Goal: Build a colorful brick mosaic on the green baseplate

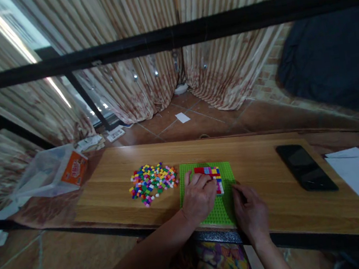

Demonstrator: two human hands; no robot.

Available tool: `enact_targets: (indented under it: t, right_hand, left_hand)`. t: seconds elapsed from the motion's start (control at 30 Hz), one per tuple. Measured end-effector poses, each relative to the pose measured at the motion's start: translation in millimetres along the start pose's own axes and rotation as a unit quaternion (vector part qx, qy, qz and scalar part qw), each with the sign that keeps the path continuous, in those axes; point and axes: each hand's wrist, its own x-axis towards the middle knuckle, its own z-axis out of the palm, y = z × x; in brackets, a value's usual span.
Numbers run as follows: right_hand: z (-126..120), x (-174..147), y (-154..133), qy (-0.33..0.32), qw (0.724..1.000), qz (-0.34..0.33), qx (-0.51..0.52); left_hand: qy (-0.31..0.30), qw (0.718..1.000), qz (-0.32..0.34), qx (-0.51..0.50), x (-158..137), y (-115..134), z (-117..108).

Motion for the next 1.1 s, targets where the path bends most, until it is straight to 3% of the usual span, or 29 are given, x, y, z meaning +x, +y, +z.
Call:
enact_targets:
  t: [0.23,0.5,0.67,1.1]
  right_hand:
    - [0,-1,4,-0.011,1.0,0.021,-0.014]
    - [0,-1,4,-0.004,1.0,0.02,-0.016]
    - [0,-1,2,-0.003,1.0,0.012,-0.016]
    - [1,-1,2,-0.001,1.0,0.001,0.0]
  left_hand:
    - [-0.011,0.996,-0.083,-0.026,-19,-2,-21]
    - [0.001,0.97,-0.24,0.04,-84,-65,-67]
    - [-0.005,0.964,-0.258,0.066,-96,-84,-72]
    - [-0.004,0.965,-0.256,0.056,-88,-82,-73]
